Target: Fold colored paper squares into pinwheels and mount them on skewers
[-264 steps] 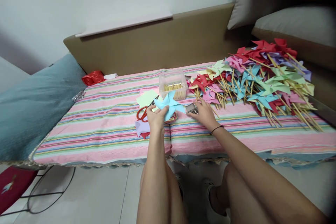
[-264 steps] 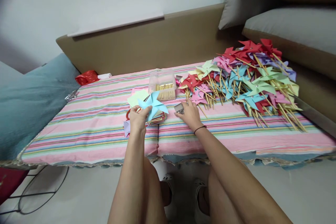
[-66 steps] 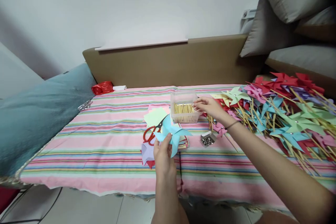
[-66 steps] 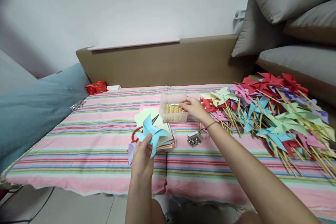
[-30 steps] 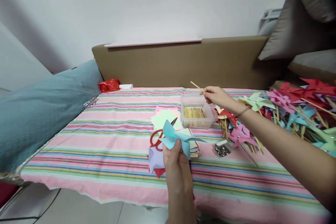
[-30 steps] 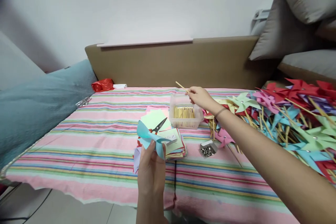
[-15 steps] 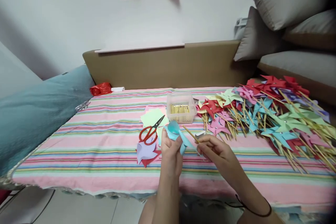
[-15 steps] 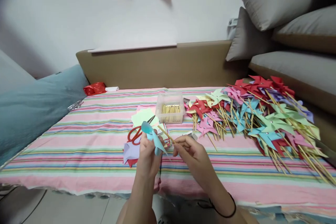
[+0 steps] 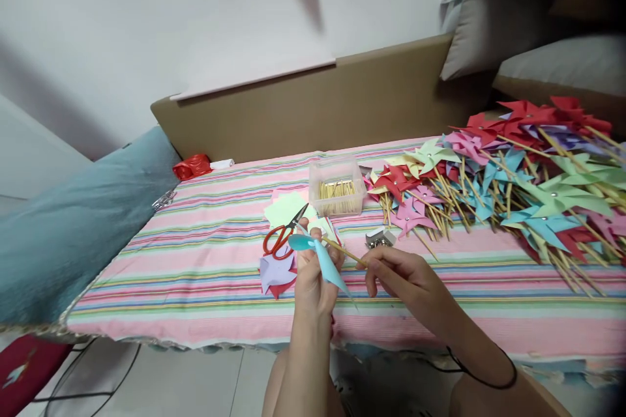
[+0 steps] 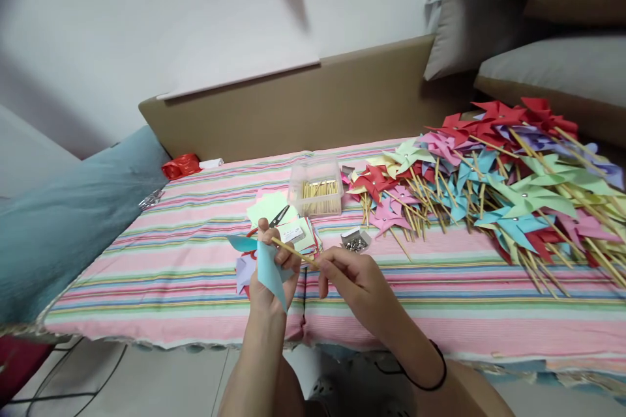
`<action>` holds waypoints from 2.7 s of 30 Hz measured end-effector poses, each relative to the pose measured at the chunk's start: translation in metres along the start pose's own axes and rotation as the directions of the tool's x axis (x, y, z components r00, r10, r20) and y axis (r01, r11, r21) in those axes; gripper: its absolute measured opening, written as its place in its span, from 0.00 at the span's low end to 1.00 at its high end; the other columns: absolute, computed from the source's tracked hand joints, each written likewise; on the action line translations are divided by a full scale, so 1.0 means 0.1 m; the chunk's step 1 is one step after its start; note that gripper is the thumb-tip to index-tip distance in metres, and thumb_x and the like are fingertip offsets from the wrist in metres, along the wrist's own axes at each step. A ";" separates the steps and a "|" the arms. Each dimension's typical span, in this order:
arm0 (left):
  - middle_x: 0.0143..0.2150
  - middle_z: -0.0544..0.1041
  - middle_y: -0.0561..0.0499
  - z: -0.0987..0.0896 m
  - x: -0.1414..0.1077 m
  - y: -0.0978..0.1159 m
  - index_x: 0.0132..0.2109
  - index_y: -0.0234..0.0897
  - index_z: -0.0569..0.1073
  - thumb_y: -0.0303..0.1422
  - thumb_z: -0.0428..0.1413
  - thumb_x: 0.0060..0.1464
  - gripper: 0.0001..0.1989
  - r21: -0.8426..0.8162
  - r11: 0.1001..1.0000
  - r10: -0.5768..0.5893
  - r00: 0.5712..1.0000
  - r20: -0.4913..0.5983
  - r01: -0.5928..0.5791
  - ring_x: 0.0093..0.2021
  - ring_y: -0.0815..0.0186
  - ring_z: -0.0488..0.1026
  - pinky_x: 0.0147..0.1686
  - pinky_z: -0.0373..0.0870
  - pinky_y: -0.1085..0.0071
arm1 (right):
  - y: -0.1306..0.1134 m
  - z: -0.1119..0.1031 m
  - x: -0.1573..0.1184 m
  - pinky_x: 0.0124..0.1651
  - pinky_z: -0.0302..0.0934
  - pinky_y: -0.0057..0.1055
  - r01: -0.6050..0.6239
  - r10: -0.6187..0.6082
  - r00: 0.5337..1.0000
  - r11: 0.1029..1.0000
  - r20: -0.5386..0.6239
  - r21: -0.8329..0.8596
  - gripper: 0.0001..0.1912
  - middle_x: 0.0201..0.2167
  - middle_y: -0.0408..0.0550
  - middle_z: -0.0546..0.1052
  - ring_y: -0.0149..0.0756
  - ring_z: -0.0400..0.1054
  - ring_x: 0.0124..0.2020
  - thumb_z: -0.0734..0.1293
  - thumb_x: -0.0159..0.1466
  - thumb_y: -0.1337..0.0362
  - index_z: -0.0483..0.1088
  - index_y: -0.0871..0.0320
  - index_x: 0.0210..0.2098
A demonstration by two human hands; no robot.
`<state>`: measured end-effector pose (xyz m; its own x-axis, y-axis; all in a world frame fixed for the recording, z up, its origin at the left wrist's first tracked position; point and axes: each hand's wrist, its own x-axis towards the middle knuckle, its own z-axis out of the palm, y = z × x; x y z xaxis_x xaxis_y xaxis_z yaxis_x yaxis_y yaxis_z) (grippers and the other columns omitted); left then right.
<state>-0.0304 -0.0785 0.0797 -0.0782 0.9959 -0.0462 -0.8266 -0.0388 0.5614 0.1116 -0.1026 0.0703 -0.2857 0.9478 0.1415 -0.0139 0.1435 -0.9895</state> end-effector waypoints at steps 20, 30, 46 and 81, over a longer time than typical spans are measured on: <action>0.27 0.66 0.61 0.08 0.02 -0.02 0.39 0.46 0.70 0.31 0.70 0.34 0.23 -0.021 1.000 0.008 1.000 0.018 -0.007 0.19 0.79 0.59 0.20 0.55 0.79 | 0.00 -0.07 -0.01 0.24 0.48 0.28 0.007 -0.005 1.000 0.999 0.027 -0.054 0.15 0.19 0.41 0.70 0.29 0.54 0.20 0.59 0.67 0.53 0.69 0.56 0.32; 0.27 0.68 0.60 0.05 0.02 -0.01 0.38 0.45 0.72 0.27 0.68 0.37 0.19 -0.054 0.998 0.020 0.998 0.060 -0.017 0.20 0.78 0.62 0.20 0.58 0.80 | 0.02 -0.07 -0.02 0.23 0.47 0.27 0.024 -0.023 0.999 0.999 0.033 -0.047 0.15 0.19 0.41 0.71 0.28 0.54 0.19 0.58 0.68 0.55 0.70 0.56 0.34; 0.28 0.69 0.62 -0.10 0.08 0.00 0.39 0.45 0.68 0.27 0.69 0.36 0.23 -0.022 0.999 0.032 0.985 0.171 -0.028 0.21 0.79 0.64 0.22 0.62 0.82 | -0.03 -0.09 -0.01 0.24 0.51 0.25 0.064 -0.068 0.997 0.993 -0.035 -0.101 0.11 0.20 0.41 0.69 0.27 0.57 0.21 0.61 0.66 0.58 0.73 0.56 0.34; 0.27 0.70 0.59 -0.15 0.16 -0.04 0.44 0.46 0.66 0.31 0.69 0.38 0.26 0.270 0.940 0.148 0.960 0.236 -0.211 0.38 0.69 0.74 0.44 0.68 0.71 | -0.09 -0.27 -0.05 0.23 0.53 0.25 0.203 -0.198 0.979 0.926 0.050 -0.318 0.12 0.22 0.44 0.72 0.27 0.61 0.21 0.63 0.65 0.61 0.76 0.60 0.32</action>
<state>-0.0362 -0.0639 0.0643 -0.0657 0.9700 0.2339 -0.6097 -0.2246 0.7601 0.1386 -0.1009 0.0793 -0.3252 0.8852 0.3328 0.2339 0.4163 -0.8786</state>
